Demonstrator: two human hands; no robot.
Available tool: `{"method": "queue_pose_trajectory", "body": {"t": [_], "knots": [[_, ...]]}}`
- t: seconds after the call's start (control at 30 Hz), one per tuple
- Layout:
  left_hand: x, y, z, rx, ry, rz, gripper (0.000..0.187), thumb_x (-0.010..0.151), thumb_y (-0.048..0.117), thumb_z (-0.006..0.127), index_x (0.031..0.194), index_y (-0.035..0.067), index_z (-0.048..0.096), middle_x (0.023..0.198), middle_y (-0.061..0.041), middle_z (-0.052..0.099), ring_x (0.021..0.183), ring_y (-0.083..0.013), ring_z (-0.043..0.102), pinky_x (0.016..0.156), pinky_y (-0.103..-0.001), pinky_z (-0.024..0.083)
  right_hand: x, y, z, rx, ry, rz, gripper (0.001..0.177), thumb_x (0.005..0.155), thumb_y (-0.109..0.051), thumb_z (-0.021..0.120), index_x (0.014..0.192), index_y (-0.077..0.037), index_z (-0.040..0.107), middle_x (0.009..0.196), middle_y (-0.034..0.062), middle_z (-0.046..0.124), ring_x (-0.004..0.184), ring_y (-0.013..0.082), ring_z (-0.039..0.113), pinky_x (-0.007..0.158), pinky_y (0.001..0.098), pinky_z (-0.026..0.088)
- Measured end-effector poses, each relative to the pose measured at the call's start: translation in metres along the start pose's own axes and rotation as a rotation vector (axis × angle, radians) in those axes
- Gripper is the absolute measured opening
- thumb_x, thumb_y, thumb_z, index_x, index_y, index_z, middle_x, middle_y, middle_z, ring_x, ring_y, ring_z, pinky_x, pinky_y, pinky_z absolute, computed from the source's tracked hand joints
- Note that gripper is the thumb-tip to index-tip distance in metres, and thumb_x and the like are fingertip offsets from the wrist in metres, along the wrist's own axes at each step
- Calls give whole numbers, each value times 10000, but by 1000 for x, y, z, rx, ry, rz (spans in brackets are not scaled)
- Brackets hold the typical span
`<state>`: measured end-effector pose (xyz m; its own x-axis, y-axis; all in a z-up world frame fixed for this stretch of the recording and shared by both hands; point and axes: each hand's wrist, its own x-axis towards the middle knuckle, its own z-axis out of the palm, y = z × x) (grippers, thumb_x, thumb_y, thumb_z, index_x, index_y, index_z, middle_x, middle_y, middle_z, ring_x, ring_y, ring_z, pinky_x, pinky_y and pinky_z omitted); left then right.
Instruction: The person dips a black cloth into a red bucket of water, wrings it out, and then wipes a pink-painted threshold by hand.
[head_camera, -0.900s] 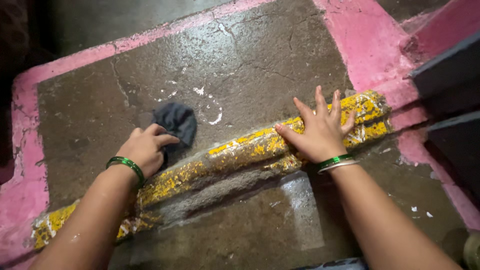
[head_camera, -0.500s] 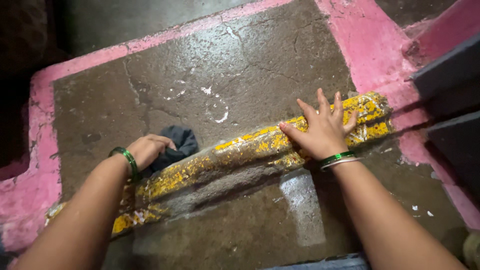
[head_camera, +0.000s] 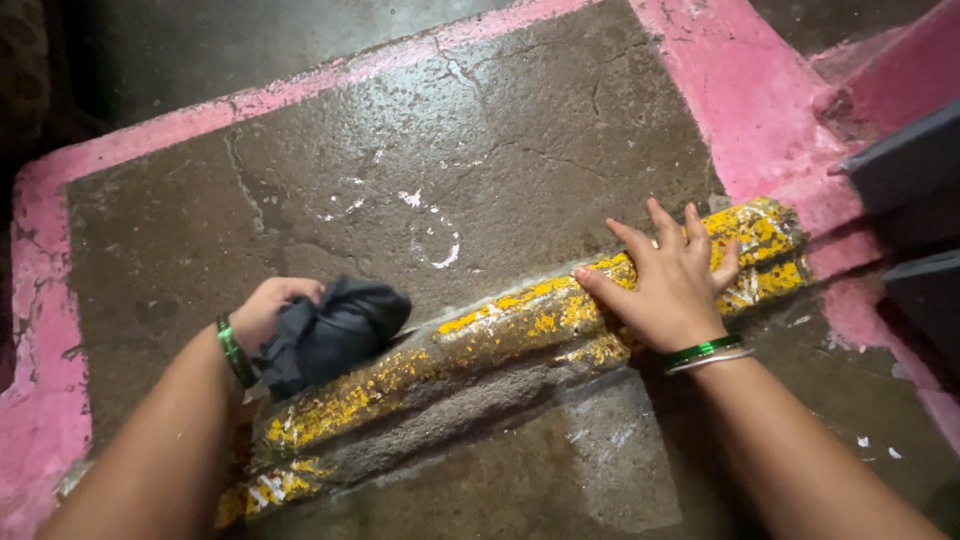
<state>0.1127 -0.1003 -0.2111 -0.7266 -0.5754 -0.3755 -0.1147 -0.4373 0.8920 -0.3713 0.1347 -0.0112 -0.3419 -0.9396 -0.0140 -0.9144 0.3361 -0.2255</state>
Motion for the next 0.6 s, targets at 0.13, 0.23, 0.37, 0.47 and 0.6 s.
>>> {"method": "queue_pose_trajectory", "body": {"t": [0.13, 0.23, 0.37, 0.47, 0.6], "knots": [[-57, 58, 62, -413, 151, -116, 145, 884, 40, 529, 884, -34, 653, 850, -134, 690, 708, -235, 713, 654, -399, 623, -1, -14, -11, 51, -7, -28, 855, 769, -758, 637, 1442, -235, 568, 1635, 181, 290, 1531, 427, 120, 1105, 761, -9], [-93, 103, 129, -616, 28, -70, 245, 877, 103, 519, 951, -70, 677, 890, -174, 710, 729, -249, 718, 669, -394, 620, -13, -45, -20, 307, 16, -279, 855, 812, -647, 723, 1497, -175, 529, 1657, 198, 294, 1559, 407, 154, 1190, 675, 79], [-120, 122, 245, -401, 240, -62, 330, 848, 87, 504, 1075, -68, 686, 1046, -121, 727, 953, -209, 690, 879, -346, 545, -60, -98, -26, 990, -253, -706, 939, 779, -356, 893, 1531, -41, 428, 1608, 179, 448, 1535, 354, 380, 1261, 462, 281], [-114, 142, 288, -80, -24, 115, 315, 893, 129, 526, 1120, -38, 666, 1097, -101, 696, 1045, -161, 616, 948, -318, 484, -77, -106, -25, 1203, -564, -506, 723, 787, -266, 898, 1393, -22, 591, 1361, 120, 699, 1236, 280, 666, 1089, 389, 507], [-107, 182, 234, 303, 402, 57, 334, 910, 247, 608, 1204, 91, 644, 1096, -60, 725, 1001, -177, 705, 880, -321, 562, -55, -80, -26, 1028, -325, -420, 324, 731, -131, 824, 1018, -34, 711, 973, 74, 774, 923, 232, 749, 887, 358, 585]]}}
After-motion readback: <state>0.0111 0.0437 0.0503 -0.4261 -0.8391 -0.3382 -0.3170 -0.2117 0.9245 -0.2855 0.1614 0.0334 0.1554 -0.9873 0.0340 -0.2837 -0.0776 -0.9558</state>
